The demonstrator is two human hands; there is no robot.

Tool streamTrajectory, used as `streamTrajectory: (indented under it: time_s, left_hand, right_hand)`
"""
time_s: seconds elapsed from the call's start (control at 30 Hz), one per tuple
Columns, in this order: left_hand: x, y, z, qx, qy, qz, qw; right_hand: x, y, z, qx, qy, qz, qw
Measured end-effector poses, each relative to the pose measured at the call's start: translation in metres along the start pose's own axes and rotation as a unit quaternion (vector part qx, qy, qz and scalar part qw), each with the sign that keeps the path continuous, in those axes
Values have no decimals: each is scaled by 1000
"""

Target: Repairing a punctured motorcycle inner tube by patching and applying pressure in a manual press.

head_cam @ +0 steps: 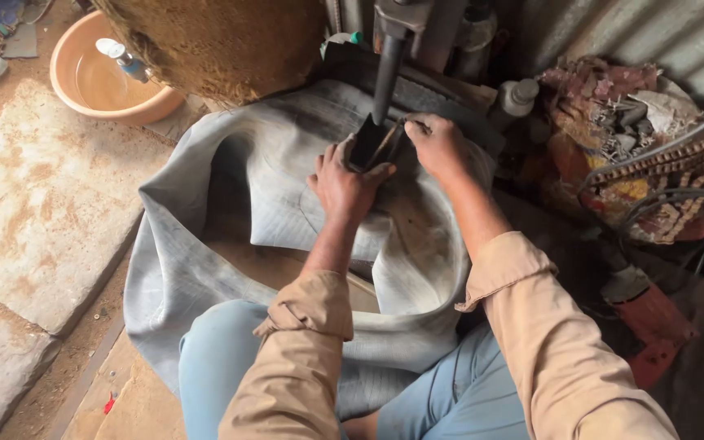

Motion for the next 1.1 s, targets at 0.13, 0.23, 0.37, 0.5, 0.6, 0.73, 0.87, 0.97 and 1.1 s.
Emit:
streamTrajectory:
  time_s: [0.13, 0.23, 0.37, 0.5, 0.6, 0.73, 0.87, 0.97, 1.1]
  left_hand:
    - [-3, 2, -1, -6, -8, -8, 1000]
    - [-7, 7, -2, 8, 10, 7, 1000]
    - [-10, 8, -2, 11, -4, 9, 1000]
    - [-8, 8, -2, 34, -7, 30, 999]
    - [-6, 6, -1, 15, -27, 37, 999]
    - [-2, 6, -4, 54, 25, 8, 998]
    - [2, 8, -8, 23, 56, -23, 998]
    - [4, 7, -11, 19, 73, -20, 997]
    - [3, 6, -7, 36, 83, -14, 996]
  right_hand:
    - [-16, -11, 12, 24, -35, 7, 999]
    - [-26, -16, 16, 25, -37, -4, 999]
    - [-43, -18, 25, 5, -28, -26, 999]
    - [-21, -13, 14, 8, -71, -33, 997]
    - [-19, -9, 11, 29, -131, -7, 991]
    - [-22, -12, 11, 39, -160, 24, 986]
    - [-27, -10, 12, 54, -174, 57, 982]
    - [-34, -13, 9, 58, -151, 52, 985]
    - [-33, -14, 11, 31, -75, 21, 996]
Point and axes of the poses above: each hand's wrist, its own z-axis towards the middle knuckle, its own y-axis out of the back of the hand, x = y × z, the point moved 6 cm from there along z, towards the middle knuckle, and after that the axes turned 4 degrees about -y, right-handed, at the moved point
